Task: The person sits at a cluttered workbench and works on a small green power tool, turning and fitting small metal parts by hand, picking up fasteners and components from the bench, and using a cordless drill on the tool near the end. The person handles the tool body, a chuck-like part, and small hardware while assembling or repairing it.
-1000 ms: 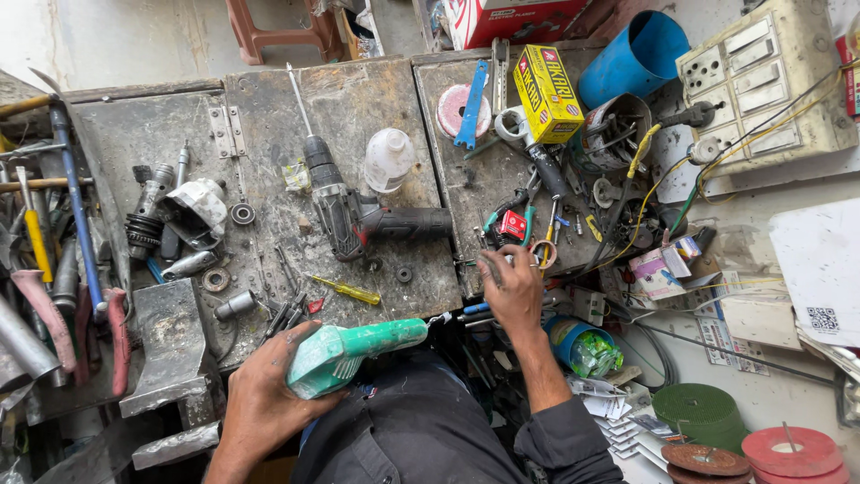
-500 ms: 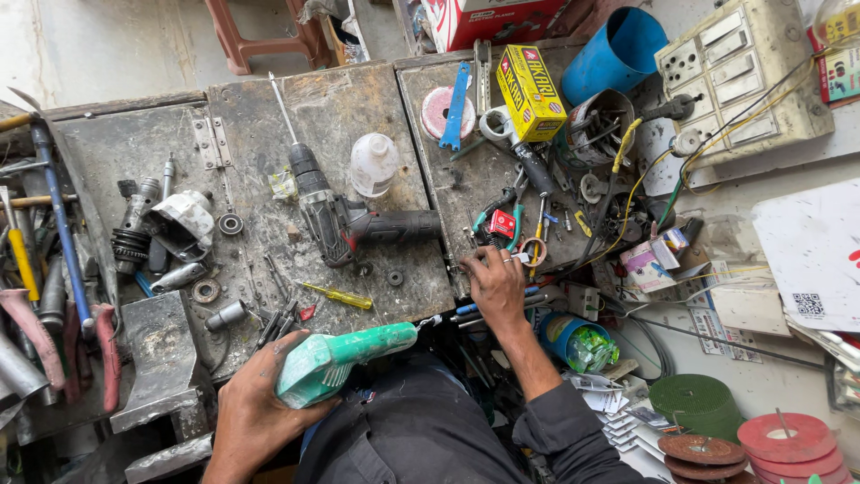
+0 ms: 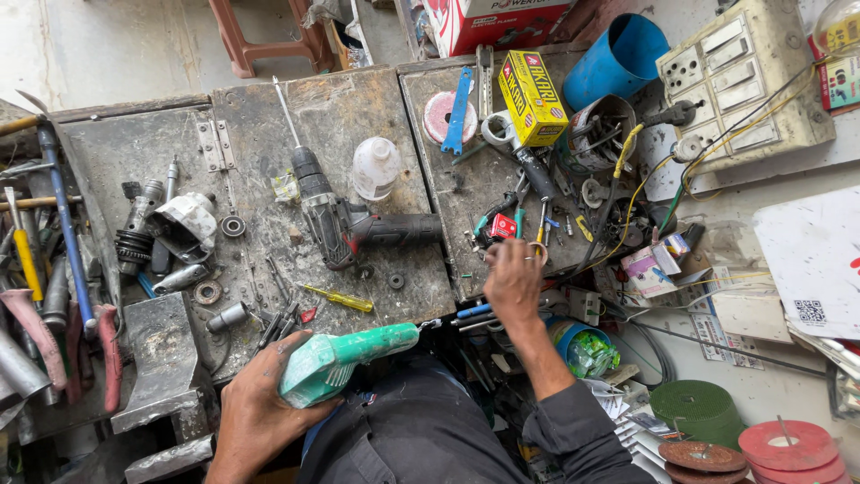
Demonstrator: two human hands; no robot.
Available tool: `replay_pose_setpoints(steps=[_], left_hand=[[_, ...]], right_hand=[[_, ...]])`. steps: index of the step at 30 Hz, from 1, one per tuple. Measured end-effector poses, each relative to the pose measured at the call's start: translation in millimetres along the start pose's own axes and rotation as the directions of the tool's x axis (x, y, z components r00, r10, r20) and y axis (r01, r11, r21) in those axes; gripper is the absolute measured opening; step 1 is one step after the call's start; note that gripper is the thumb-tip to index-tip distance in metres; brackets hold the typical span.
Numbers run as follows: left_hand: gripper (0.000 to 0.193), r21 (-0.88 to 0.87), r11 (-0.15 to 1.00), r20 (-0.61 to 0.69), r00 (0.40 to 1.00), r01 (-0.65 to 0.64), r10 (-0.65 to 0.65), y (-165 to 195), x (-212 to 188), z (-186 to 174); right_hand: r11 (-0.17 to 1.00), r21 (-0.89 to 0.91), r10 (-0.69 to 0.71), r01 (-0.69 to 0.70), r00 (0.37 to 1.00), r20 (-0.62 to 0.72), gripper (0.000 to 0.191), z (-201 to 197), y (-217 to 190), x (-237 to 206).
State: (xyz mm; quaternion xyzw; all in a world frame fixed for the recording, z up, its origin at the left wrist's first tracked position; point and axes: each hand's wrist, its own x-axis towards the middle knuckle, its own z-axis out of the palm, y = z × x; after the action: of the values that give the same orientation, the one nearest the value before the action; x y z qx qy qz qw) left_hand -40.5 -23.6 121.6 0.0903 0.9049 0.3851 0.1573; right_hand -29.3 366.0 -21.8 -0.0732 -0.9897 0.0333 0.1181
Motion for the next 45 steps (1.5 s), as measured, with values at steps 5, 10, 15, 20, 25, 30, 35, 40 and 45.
replay_pose_setpoints(steps=[5,10,15,20,25,30,35,40,45], left_hand=[[0.093,-0.011,1.000,-0.007,1.000,-0.009,0.009,0.3,2.2,1.3],[0.097,0.010,1.000,0.013,1.000,-0.016,0.015,0.8,3.8,2.8],[0.098,0.007,1.000,0.003,1.000,-0.004,0.004,0.1,3.8,5.3],[0.092,0.002,1.000,-0.021,0.999,-0.024,0.024,-1.6,1.6,5.8],[0.091,0.019,1.000,-0.008,1.000,0.000,0.000,-2.0,-0.4,3.8],[0.094,0.032,0.999,0.002,1.000,0.013,-0.013,0.8,2.6,2.5],[0.088,0.021,0.996,-0.013,0.996,-0.090,0.090,6.1,7.5,1.7],[0.087,0.046,0.995,-0.021,0.996,-0.091,0.092,8.2,2.0,-1.5],[0.087,0.041,0.998,-0.017,0.998,-0.057,0.058,5.9,-3.6,-7.1]], right_hand=[[0.969,-0.049,0.231,-0.244,0.955,-0.189,0.012,-12.2,49.9,16.3],[0.972,0.131,0.212,-0.194,0.967,-0.144,0.020,-19.4,21.7,16.8],[0.868,0.494,-0.051,0.054,0.998,-0.020,0.038,-21.8,-48.6,3.8],[0.841,0.540,0.044,-0.025,0.999,-0.022,0.014,-31.3,-69.9,17.2],[0.832,0.554,0.087,-0.009,0.990,-0.115,0.011,-65.8,-43.3,7.7],[0.564,0.793,0.534,-0.231,0.834,-0.137,0.013,-68.3,19.9,9.5],[0.553,0.745,0.653,-0.373,0.749,-0.110,0.016,-29.7,53.9,13.5],[0.884,0.405,0.364,-0.234,0.888,-0.281,0.014,-16.4,47.9,7.5],[0.850,0.490,0.320,-0.192,0.928,-0.191,0.019,-28.8,-3.7,12.9]])
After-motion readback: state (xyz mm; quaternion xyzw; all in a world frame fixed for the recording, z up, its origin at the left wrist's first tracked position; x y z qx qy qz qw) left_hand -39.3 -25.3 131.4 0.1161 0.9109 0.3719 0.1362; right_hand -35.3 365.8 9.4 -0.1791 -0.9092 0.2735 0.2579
